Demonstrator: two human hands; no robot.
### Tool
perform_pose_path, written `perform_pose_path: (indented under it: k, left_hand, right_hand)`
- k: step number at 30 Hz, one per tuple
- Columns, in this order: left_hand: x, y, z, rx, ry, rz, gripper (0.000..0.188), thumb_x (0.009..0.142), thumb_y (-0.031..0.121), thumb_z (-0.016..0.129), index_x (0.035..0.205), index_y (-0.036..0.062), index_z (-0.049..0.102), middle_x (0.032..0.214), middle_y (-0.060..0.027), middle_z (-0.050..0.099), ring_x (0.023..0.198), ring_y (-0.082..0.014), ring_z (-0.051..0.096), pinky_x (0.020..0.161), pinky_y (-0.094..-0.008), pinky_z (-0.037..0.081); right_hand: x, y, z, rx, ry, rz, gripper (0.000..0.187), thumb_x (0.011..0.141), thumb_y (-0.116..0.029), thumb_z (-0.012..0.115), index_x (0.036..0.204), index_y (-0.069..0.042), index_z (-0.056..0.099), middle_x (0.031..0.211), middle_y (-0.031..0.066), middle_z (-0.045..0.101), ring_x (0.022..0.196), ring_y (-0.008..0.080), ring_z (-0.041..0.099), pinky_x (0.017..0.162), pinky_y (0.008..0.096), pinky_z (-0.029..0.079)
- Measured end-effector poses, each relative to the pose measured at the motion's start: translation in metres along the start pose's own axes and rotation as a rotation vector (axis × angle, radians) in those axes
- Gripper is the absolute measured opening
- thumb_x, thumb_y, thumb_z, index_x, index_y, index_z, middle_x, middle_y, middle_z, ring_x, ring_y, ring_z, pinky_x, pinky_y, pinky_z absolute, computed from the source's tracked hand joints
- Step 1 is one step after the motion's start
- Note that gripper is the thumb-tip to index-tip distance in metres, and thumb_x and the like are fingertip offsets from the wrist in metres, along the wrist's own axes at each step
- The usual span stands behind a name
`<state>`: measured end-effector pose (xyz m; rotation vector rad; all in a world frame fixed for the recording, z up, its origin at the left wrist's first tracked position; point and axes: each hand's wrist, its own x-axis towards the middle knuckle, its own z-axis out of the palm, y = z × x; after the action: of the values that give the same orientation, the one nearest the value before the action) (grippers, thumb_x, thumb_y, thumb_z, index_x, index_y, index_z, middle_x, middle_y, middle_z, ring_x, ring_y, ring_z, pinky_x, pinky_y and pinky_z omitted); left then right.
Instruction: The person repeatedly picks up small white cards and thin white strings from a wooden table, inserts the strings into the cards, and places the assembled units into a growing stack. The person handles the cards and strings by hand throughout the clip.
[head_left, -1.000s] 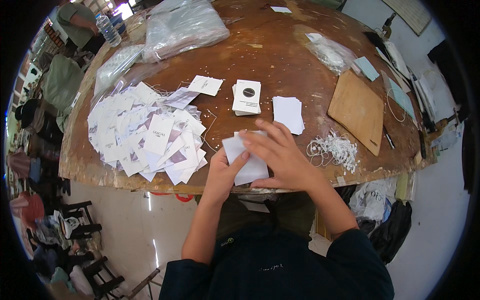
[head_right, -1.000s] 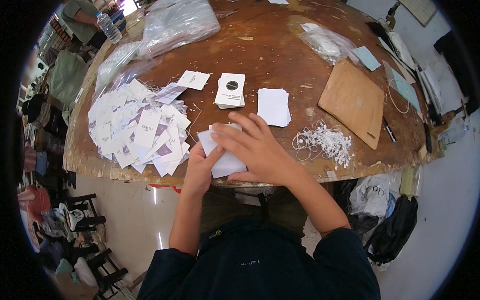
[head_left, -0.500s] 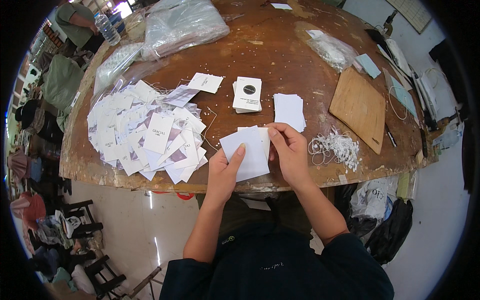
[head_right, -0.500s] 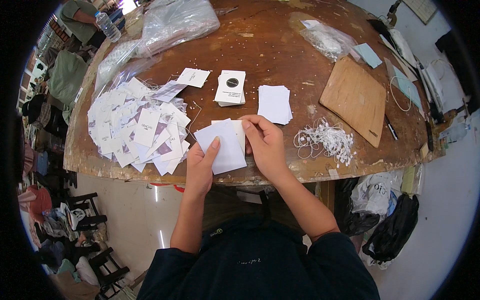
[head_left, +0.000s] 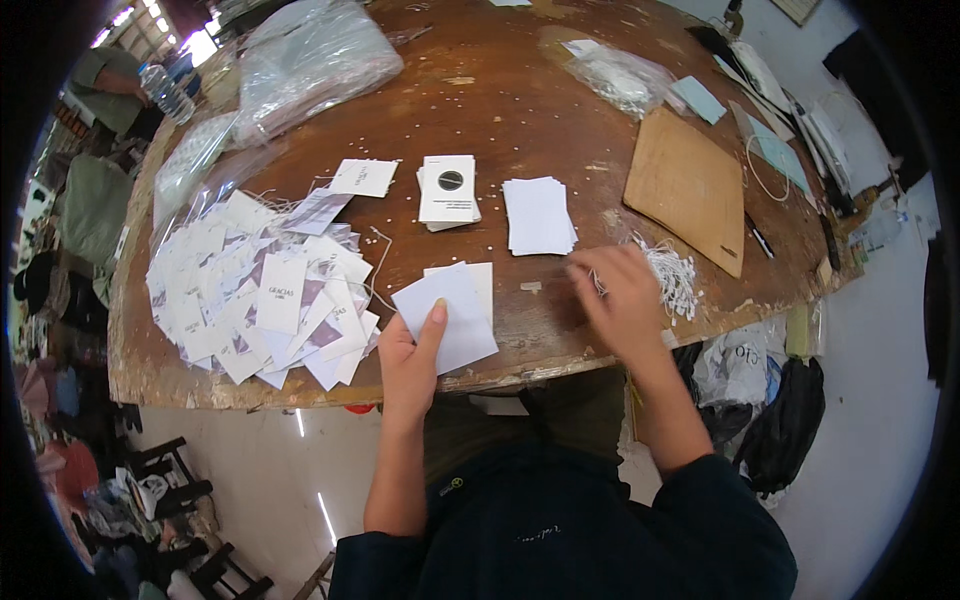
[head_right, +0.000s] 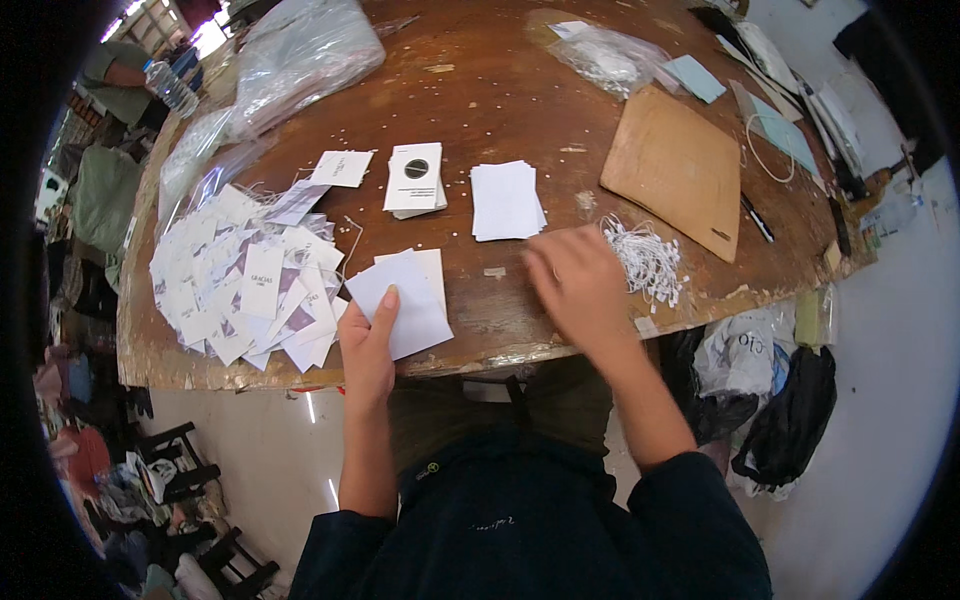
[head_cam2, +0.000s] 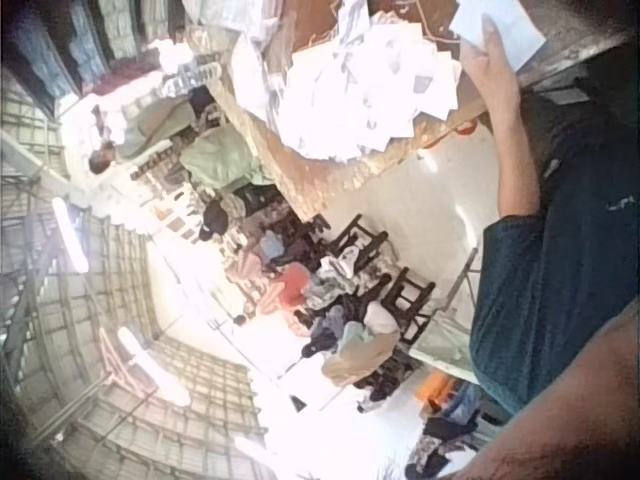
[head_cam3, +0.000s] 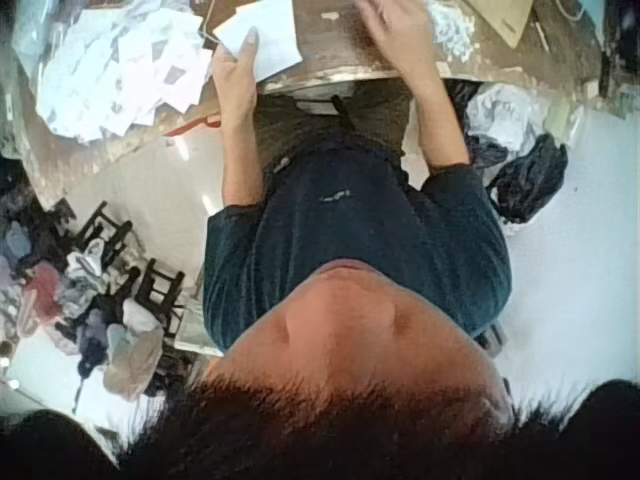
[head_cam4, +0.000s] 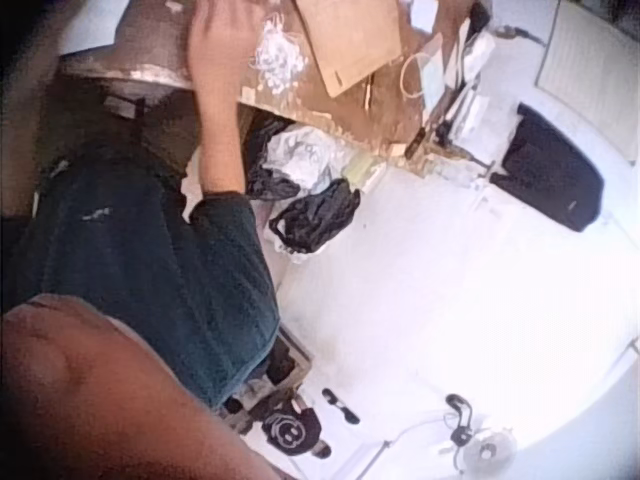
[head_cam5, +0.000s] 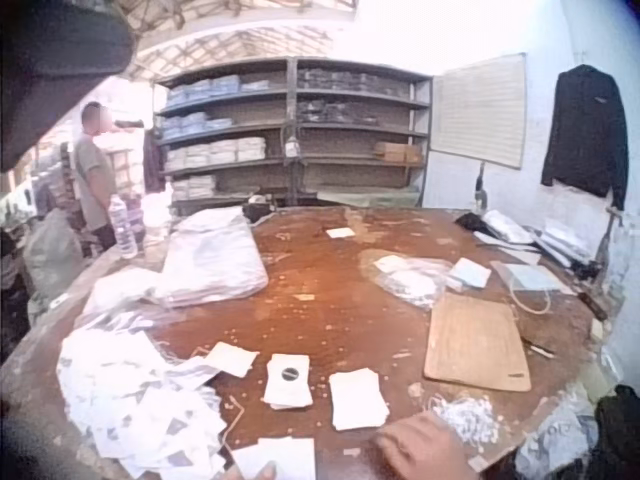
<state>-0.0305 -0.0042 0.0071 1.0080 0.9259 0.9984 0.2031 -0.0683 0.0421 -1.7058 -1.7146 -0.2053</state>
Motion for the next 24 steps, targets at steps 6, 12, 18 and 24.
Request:
perform_pose_path:
  k: [6,12,18,24]
  left_hand:
    - [0.001,-0.003,0.0,0.049,0.001,0.044,0.028,0.098,0.021,0.062,0.11,-0.004,0.063,0.098,-0.0068,0.069,0.085,-0.0085,0.062,0.074,-0.025,0.05]
    - [0.0,-0.004,0.002,0.048,-0.022,0.088,0.03,0.097,0.022,0.063,0.112,-0.0041,0.063,0.099,-0.0067,0.069,0.085,-0.0093,0.062,0.075,-0.0253,0.05]
    - [-0.002,0.0,-0.005,0.047,-0.007,0.02,0.029,0.096,0.015,0.063,0.117,-0.0046,0.06,0.107,-0.0094,0.067,0.093,-0.0129,0.064,0.082,-0.0286,0.052]
    - [-0.001,-0.001,0.002,-0.005,-0.027,0.014,0.03,0.097,0.02,0.063,0.112,-0.0058,0.063,0.099,-0.0078,0.069,0.084,-0.0095,0.063,0.074,-0.0256,0.051]
  right_hand:
    - [-0.015,0.044,-0.02,-0.261,-0.261,-0.106,0.022,0.08,-0.001,0.066,0.102,-0.003,0.067,0.095,0.0114,0.069,0.092,0.0304,0.061,0.081,0.0406,0.049]
    - [0.006,0.047,-0.025,-0.154,-0.217,0.004,0.016,0.082,0.001,0.065,0.098,0.0,0.066,0.094,0.0108,0.068,0.088,0.028,0.062,0.079,0.0371,0.05]
    - [0.009,0.04,-0.06,0.332,0.085,0.139,0.008,0.087,0.003,0.062,0.094,0.003,0.066,0.09,0.0111,0.064,0.081,0.0202,0.062,0.073,0.0285,0.047]
    - [0.014,0.036,-0.044,0.369,-0.005,0.374,0.009,0.09,0.003,0.06,0.096,0.005,0.066,0.09,0.0065,0.063,0.087,0.0146,0.061,0.075,0.0254,0.047]
